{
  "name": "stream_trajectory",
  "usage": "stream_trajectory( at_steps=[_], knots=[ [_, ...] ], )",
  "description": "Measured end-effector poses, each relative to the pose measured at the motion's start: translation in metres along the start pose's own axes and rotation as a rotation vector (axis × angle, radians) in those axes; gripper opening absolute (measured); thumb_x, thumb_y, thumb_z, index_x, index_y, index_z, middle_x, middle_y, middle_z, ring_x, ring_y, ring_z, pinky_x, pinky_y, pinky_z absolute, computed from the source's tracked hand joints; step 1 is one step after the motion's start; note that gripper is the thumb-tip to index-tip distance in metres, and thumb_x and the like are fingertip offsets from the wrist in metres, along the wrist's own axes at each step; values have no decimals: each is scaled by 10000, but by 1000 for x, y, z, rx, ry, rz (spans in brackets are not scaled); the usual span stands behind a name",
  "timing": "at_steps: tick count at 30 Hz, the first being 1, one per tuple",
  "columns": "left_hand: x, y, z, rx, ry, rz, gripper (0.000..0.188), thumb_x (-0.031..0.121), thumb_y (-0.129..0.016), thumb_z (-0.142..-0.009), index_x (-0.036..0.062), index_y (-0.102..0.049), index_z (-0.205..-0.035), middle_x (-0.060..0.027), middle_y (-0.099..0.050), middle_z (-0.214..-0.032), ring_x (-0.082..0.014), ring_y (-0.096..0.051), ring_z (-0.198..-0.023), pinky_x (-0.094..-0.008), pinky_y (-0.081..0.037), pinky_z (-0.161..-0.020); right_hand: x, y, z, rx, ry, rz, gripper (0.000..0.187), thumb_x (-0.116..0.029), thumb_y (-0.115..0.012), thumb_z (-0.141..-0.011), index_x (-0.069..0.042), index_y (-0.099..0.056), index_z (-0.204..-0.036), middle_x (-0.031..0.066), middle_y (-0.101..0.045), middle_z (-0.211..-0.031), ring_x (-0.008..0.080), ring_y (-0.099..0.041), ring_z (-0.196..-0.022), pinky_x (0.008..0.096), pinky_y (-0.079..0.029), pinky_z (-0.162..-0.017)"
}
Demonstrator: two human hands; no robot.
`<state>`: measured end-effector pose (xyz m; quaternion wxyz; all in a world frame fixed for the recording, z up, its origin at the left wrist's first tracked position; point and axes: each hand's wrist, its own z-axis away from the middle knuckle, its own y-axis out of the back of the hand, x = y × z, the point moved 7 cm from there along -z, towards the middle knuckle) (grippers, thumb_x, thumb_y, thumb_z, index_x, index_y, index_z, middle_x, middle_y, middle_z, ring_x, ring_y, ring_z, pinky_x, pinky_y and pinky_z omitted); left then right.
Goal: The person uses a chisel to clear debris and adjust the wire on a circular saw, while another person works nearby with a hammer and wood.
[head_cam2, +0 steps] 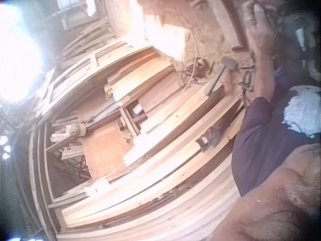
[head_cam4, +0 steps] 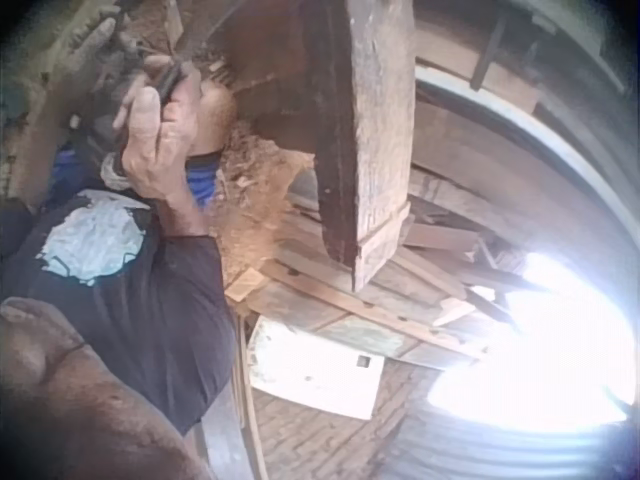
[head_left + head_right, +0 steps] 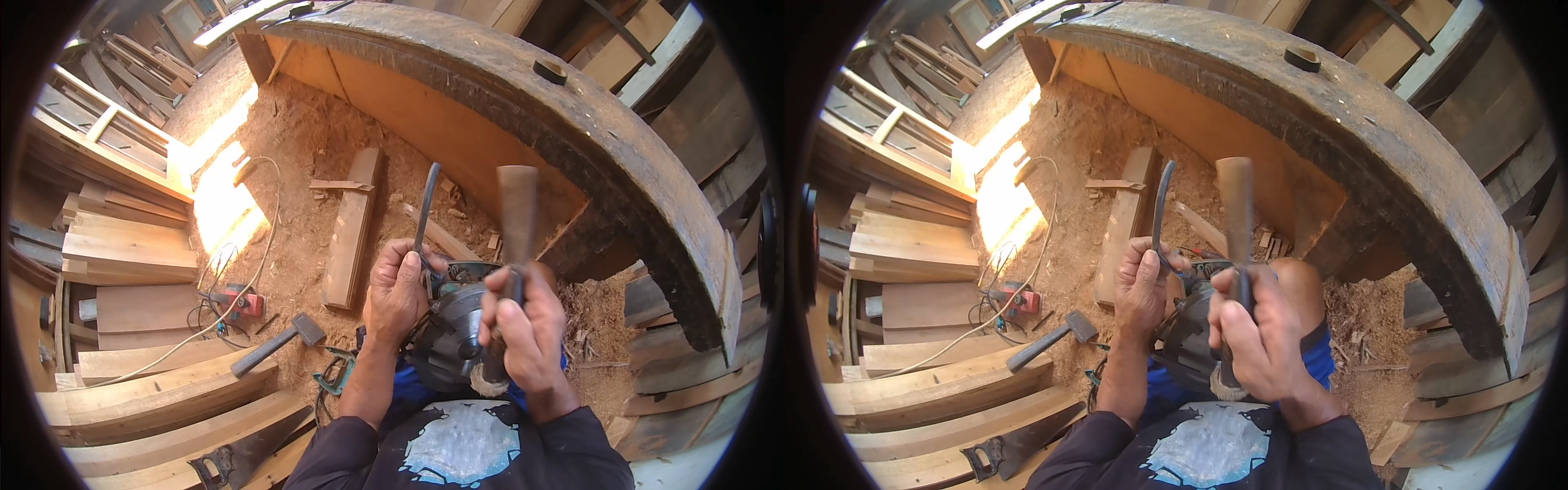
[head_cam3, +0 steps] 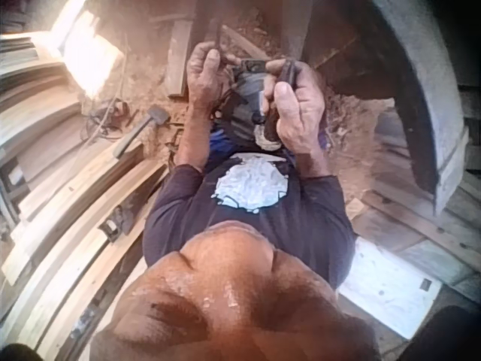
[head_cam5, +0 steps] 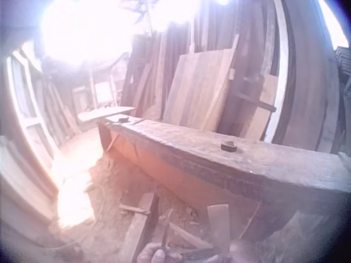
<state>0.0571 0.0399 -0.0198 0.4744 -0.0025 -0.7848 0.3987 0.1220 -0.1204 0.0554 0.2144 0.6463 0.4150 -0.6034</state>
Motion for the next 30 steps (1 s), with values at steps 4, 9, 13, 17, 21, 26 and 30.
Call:
stream_trajectory(
  at_steps=[4,9,13,17,21,26,30],
  knots=[
    [17,9,-2,59,-14,-441,189,177,-569,-1054,10,-633,-1114,-29,-659,-923,-83,-605,-859,-232,-485,-803,29,6,-28,61,-200,216,257,-184,-652,-957,15,-563,-1095,44,-597,-842,74,-557,-691,252,-460,-624],
    [30,11,1,43,-43,-612,202,214,-610,-1041,18,-653,-1055,-6,-638,-873,-57,-580,-796,-205,-461,-724,36,-4,-51,30,-101,377,265,-152,-756,-855,21,-616,-998,62,-608,-832,157,-572,-810,322,-482,-769],
    [27,11,10,46,-53,-664,152,138,-582,-1040,4,-649,-1016,-4,-612,-809,-56,-546,-723,-229,-451,-638,34,-16,-62,-4,-105,360,268,-164,-759,-853,23,-611,-973,71,-615,-822,152,-568,-781,312,-478,-744],
    [25,13,11,66,-108,-774,160,87,-556,-1027,-9,-623,-918,-20,-574,-712,-67,-512,-642,-258,-435,-575,43,-17,-66,-67,-75,392,207,-136,-718,-859,27,-597,-899,69,-581,-761,134,-527,-724,322,-447,-664],
    [25,15,11,55,-165,-882,177,90,-548,-1022,-16,-614,-897,-26,-559,-692,-76,-509,-624,-259,-424,-568,53,-21,-65,-152,-138,372,152,-104,-668,-871,27,-591,-866,45,-509,-686,105,-463,-649,329,-397,-570],
    [-3,22,16,93,247,-254,201,175,-511,-1060,77,-570,-894,41,-510,-737,-20,-485,-651,-197,-398,-563,61,-19,-65,-180,-167,331,121,-85,-646,-883,25,-596,-877,15,-522,-679,83,-459,-635,306,-403,-559],
    [-11,24,15,124,320,7,186,182,-538,-1050,95,-566,-887,42,-538,-749,-11,-495,-654,-189,-403,-562,60,-20,-65,-201,-219,263,93,-71,-622,-898,20,-605,-901,2,-560,-719,75,-488,-670,294,-437,-595]
  ],
)
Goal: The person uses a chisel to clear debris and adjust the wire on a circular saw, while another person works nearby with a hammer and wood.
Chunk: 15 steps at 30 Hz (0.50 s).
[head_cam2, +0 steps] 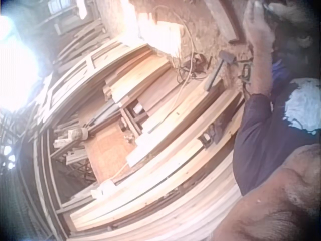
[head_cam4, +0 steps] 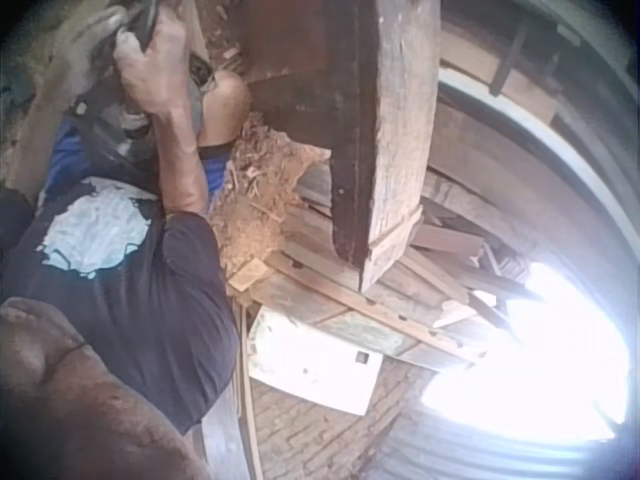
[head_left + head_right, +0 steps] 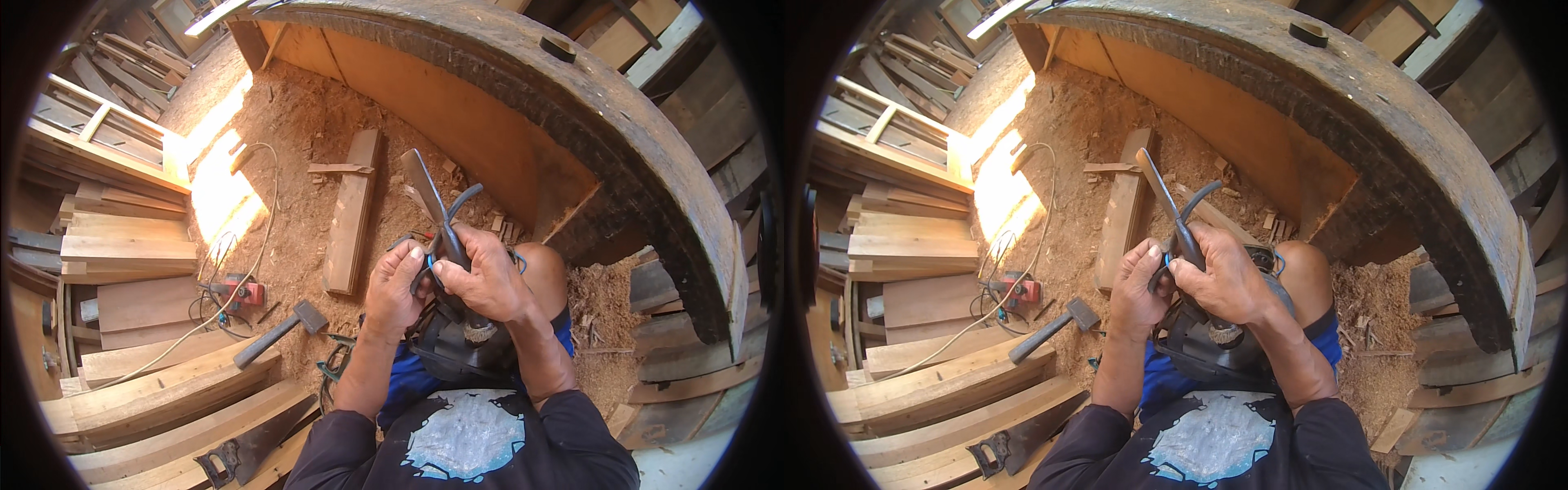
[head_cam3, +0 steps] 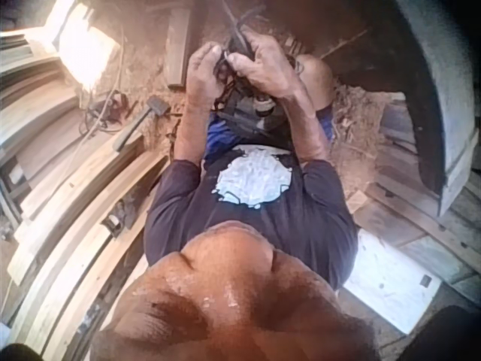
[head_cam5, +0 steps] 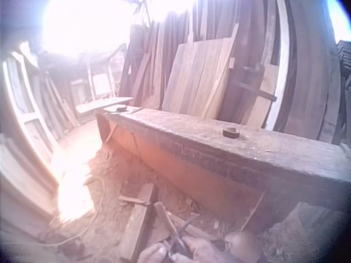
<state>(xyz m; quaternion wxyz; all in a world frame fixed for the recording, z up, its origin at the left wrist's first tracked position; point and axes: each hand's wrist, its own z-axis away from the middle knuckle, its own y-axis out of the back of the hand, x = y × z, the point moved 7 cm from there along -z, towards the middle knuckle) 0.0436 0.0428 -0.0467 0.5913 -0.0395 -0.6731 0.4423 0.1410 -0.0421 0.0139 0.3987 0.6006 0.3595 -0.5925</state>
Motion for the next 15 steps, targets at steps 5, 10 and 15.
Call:
stream_trajectory(
  at_steps=[5,10,15],
  knots=[
    [10,1,-2,-152,12,-327,133,165,-585,-1041,51,-621,-984,26,-604,-812,-30,-541,-723,-201,-454,-647,0,2,3,35,11,-12,100,-72,-613,-890,26,-605,-913,22,-585,-734,88,-521,-689,301,-456,-618],
    [46,-1,-4,-179,-113,-745,99,78,-683,-958,15,-615,-991,-26,-626,-808,-101,-617,-755,-278,-509,-667,-8,1,6,69,57,121,125,-79,-621,-867,33,-600,-919,62,-588,-713,114,-538,-675,325,-467,-624],
    [65,-26,1,-242,-414,-1200,140,46,-712,-904,-1,-598,-969,-116,-633,-780,-228,-647,-679,-348,-509,-631,-13,1,4,80,121,296,183,-135,-651,-822,35,-591,-859,113,-556,-672,151,-527,-639,356,-461,-605]
  ],
)
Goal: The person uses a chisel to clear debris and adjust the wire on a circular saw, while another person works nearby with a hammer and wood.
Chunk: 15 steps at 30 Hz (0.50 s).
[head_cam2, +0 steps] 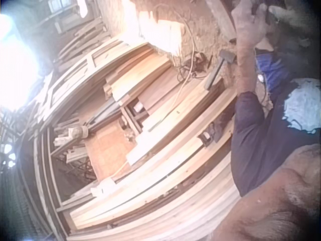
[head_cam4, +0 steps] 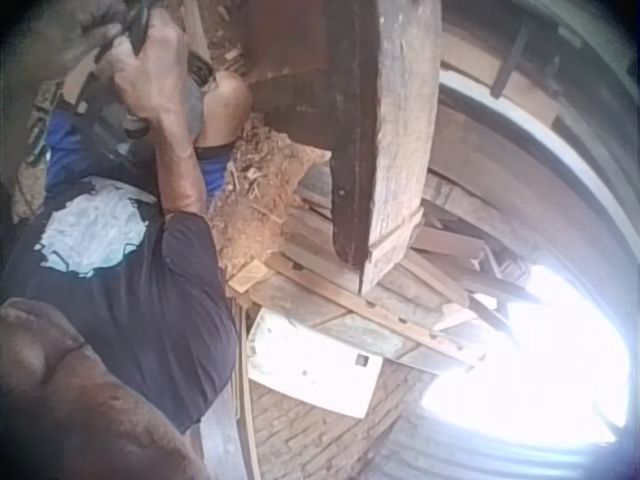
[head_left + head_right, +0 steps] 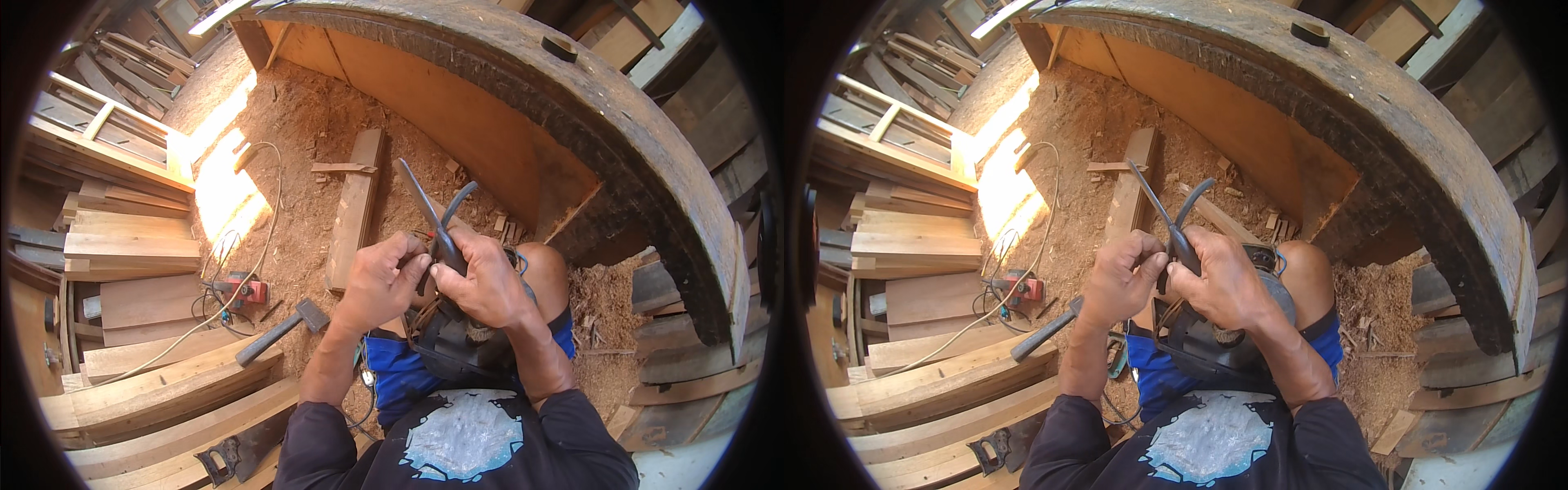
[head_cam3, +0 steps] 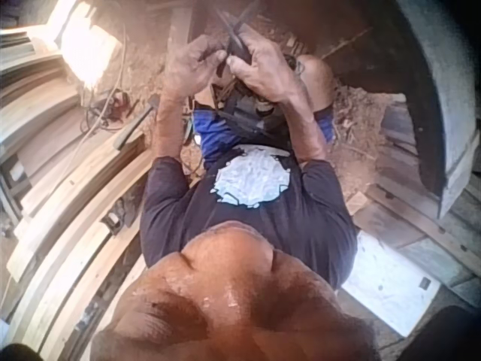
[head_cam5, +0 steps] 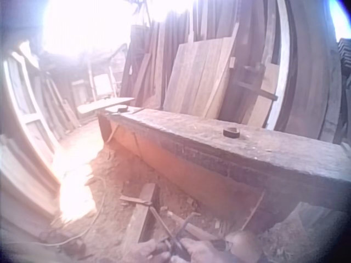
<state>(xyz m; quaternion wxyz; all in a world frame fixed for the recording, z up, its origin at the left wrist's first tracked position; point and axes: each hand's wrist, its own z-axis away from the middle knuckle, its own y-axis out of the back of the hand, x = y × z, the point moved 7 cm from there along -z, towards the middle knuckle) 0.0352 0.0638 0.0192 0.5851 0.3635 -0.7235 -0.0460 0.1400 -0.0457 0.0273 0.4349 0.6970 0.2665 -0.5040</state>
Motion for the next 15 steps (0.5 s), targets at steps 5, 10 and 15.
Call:
stream_trajectory(
  at_steps=[5,10,15],
  knots=[
    [14,-7,8,242,-146,-245,80,39,-647,-936,1,-577,-927,-134,-606,-727,-232,-621,-629,-360,-486,-581,5,-4,-1,3,-32,-57,189,-138,-660,-815,31,-577,-830,107,-541,-670,150,-518,-637,352,-453,-601],
    [-29,-19,17,174,139,318,137,127,-607,-1003,21,-577,-922,-15,-561,-718,-74,-519,-620,-261,-412,-547,13,-7,0,-86,-67,-269,113,-78,-651,-862,8,-578,-876,21,-542,-712,98,-496,-661,309,-440,-596],
    [-41,-34,16,96,250,811,178,191,-583,-1036,41,-577,-943,68,-528,-771,-9,-429,-637,-205,-351,-547,15,-5,0,-163,-117,-363,83,-69,-635,-908,-12,-580,-932,-30,-523,-749,53,-473,-688,260,-416,-595]
  ],
)
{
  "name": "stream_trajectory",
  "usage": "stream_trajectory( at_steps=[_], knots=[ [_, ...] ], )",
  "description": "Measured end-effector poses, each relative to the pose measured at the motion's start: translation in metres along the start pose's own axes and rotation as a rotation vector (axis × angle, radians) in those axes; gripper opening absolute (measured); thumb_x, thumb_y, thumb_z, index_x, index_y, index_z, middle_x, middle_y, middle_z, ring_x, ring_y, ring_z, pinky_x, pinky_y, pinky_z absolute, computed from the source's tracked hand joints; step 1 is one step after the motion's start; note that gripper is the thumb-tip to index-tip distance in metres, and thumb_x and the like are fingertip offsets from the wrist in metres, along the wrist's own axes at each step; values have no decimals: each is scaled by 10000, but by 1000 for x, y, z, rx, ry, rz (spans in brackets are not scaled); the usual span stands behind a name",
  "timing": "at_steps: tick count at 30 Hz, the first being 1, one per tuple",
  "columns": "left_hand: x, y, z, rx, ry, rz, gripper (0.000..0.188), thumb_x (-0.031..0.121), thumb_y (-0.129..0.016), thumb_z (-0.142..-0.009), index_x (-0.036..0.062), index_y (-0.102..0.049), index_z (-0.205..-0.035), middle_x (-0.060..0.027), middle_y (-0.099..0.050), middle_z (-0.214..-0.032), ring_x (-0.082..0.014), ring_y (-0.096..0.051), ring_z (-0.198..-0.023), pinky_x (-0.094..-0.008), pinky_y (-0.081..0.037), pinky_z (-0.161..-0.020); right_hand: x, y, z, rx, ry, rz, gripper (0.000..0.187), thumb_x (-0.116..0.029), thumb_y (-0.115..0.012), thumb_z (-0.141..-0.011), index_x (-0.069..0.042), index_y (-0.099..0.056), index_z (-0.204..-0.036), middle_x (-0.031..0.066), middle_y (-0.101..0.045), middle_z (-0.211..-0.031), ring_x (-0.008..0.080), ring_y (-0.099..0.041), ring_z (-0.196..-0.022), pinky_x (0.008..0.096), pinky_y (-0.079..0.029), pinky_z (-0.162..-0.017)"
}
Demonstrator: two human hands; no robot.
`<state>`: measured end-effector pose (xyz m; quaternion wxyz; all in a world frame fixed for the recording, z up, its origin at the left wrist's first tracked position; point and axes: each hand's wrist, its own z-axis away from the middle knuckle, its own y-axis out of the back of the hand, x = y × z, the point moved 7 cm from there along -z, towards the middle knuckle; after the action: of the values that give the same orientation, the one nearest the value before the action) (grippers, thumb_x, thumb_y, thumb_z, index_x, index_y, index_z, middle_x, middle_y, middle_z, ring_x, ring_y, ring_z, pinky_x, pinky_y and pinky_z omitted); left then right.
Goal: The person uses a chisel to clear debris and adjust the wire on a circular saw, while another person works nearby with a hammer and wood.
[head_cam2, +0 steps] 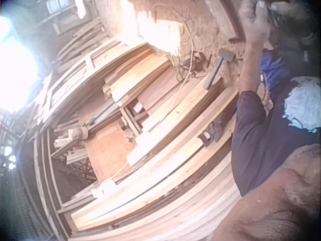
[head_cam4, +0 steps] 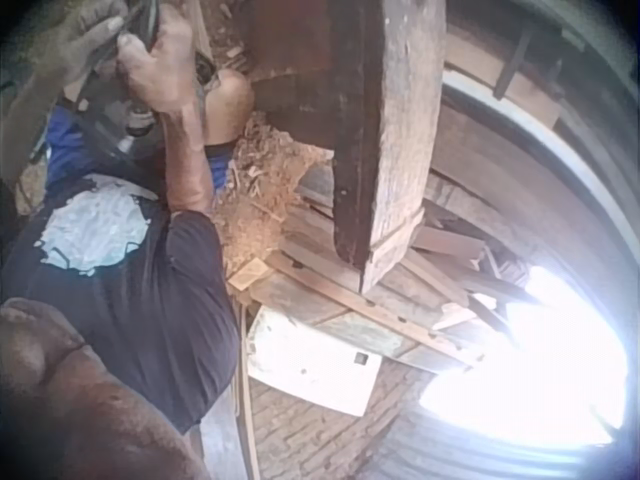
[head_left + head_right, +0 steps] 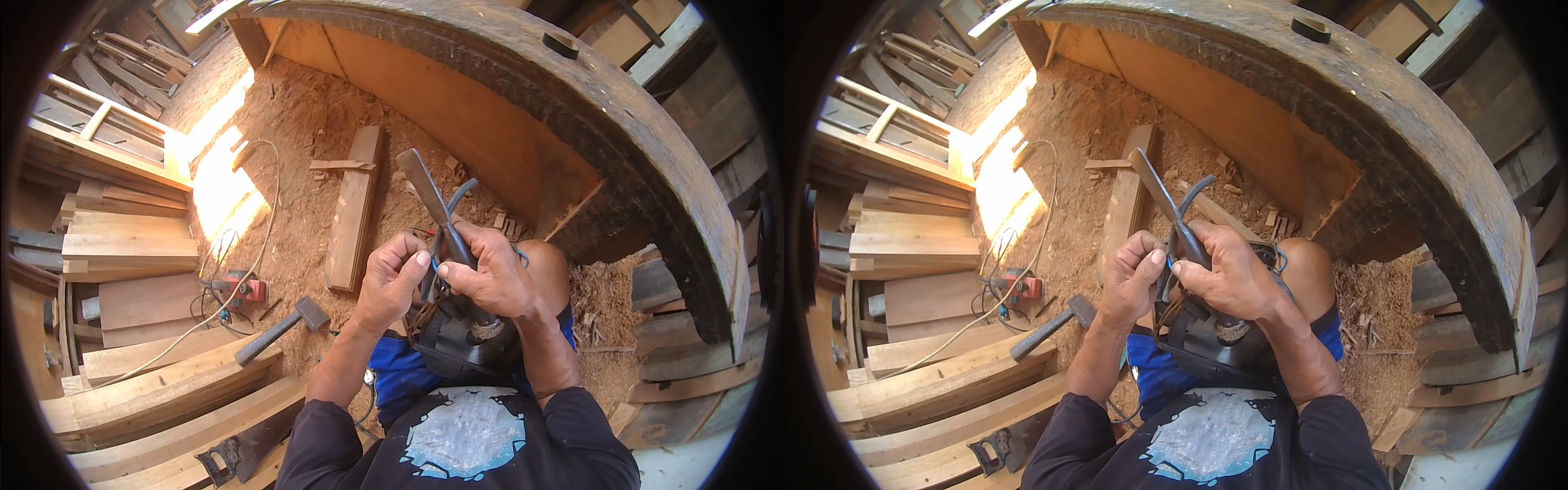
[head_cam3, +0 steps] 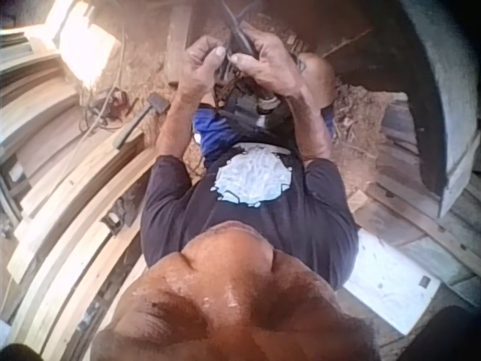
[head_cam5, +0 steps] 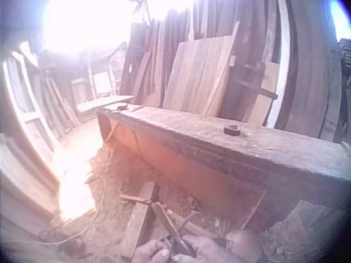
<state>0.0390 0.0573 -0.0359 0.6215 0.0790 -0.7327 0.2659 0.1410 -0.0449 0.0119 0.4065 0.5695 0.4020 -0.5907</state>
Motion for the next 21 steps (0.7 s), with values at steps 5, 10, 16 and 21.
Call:
stream_trajectory(
  at_steps=[5,10,16,21],
  knots=[
    [7,-1,2,2,-46,-229,148,163,-596,-1028,27,-585,-969,38,-564,-763,-28,-474,-645,-221,-394,-554,0,1,4,26,16,51,117,-82,-636,-914,11,-586,-965,-2,-551,-758,68,-505,-690,271,-438,-608],
    [15,-9,5,74,-127,-485,137,132,-580,-1029,-1,-592,-996,-33,-633,-761,-78,-572,-657,-263,-465,-582,-17,2,29,272,106,140,377,-100,-575,-966,57,-543,-1306,84,-652,-852,121,-610,-705,294,-512,-665],
    [11,-9,3,180,-206,-264,149,139,-545,-1051,-6,-568,-1028,-58,-684,-815,-92,-634,-687,-250,-513,-619,-5,2,67,231,88,-52,636,-32,-407,-1001,7,-202,-1601,84,-632,-936,116,-628,-710,266,-545,-702],
    [13,-30,-5,182,-178,-178,150,155,-527,-1066,6,-540,-1061,-69,-705,-905,-82,-655,-751,-221,-530,-666,19,-17,82,100,-10,-365,653,-70,-364,-1037,-64,-103,-1636,58,-551,-924,81,-543,-661,215,-491,-628]
  ],
)
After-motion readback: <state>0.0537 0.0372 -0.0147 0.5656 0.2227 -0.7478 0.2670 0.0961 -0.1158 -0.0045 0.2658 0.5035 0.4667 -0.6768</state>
